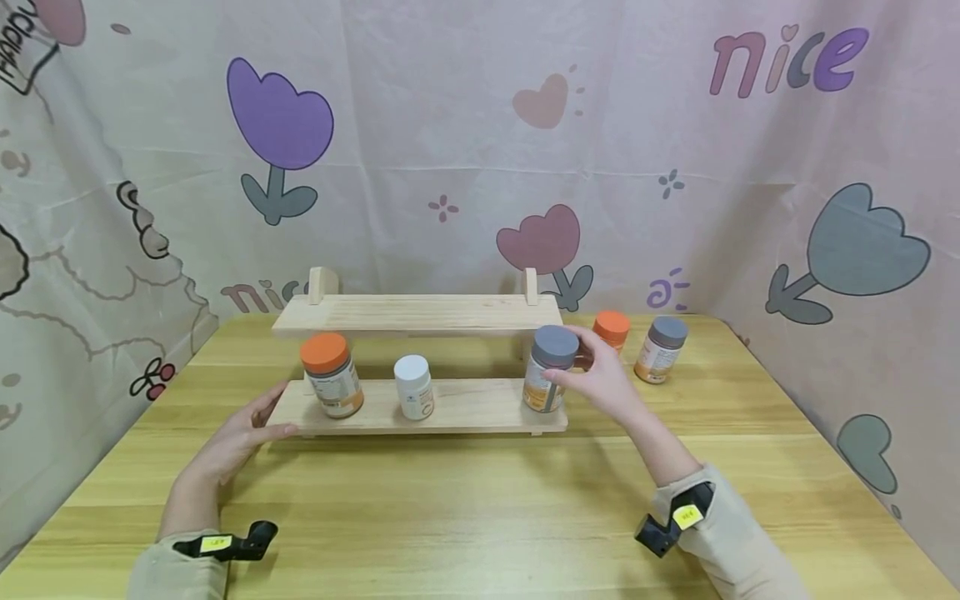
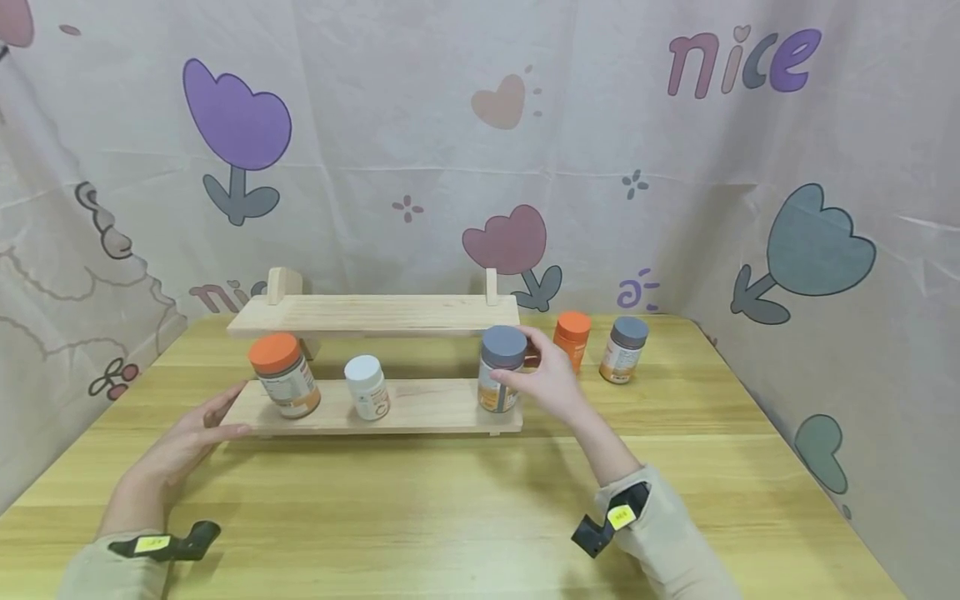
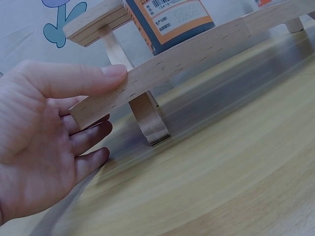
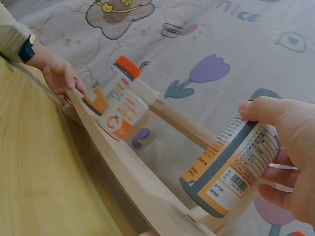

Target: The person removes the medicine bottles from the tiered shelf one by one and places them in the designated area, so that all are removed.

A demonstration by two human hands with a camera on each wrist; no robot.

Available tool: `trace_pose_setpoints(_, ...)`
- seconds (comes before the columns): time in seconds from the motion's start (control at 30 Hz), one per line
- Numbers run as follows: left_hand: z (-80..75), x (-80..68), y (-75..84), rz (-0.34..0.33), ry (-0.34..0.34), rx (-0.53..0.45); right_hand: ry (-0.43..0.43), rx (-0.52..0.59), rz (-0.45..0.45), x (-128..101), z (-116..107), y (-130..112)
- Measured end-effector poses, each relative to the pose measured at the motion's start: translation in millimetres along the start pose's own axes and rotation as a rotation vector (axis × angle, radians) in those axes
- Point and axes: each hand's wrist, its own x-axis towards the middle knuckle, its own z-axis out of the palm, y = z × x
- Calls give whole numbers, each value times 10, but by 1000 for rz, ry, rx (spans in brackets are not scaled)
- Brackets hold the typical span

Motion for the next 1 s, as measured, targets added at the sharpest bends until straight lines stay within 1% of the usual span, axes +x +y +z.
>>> trace_pose_setpoints(0.2,-5,5,2,5,-1,-10,31,-31,51,-69,-193,38)
trace_pose_setpoints(0.4,-6,1,9,5,-2,-21,72,-23,54,-122,-396,110)
trace_pose_setpoints(0.53,3,-4,19,3,2,-9,88,-47,76,-177,-509,140)
trace_pose_setpoints(0.77,11,0,12,3,-1,-7,85,-88,127,-262,-625,216)
trace_pose_setpoints(0.9,12,-1,15,0,-5,-13,78,-128,165,-305,-657,300)
trace_pose_setpoints(1.0,11,-1,11,-3,-1,-8,79,-156,172,-332,-667,378)
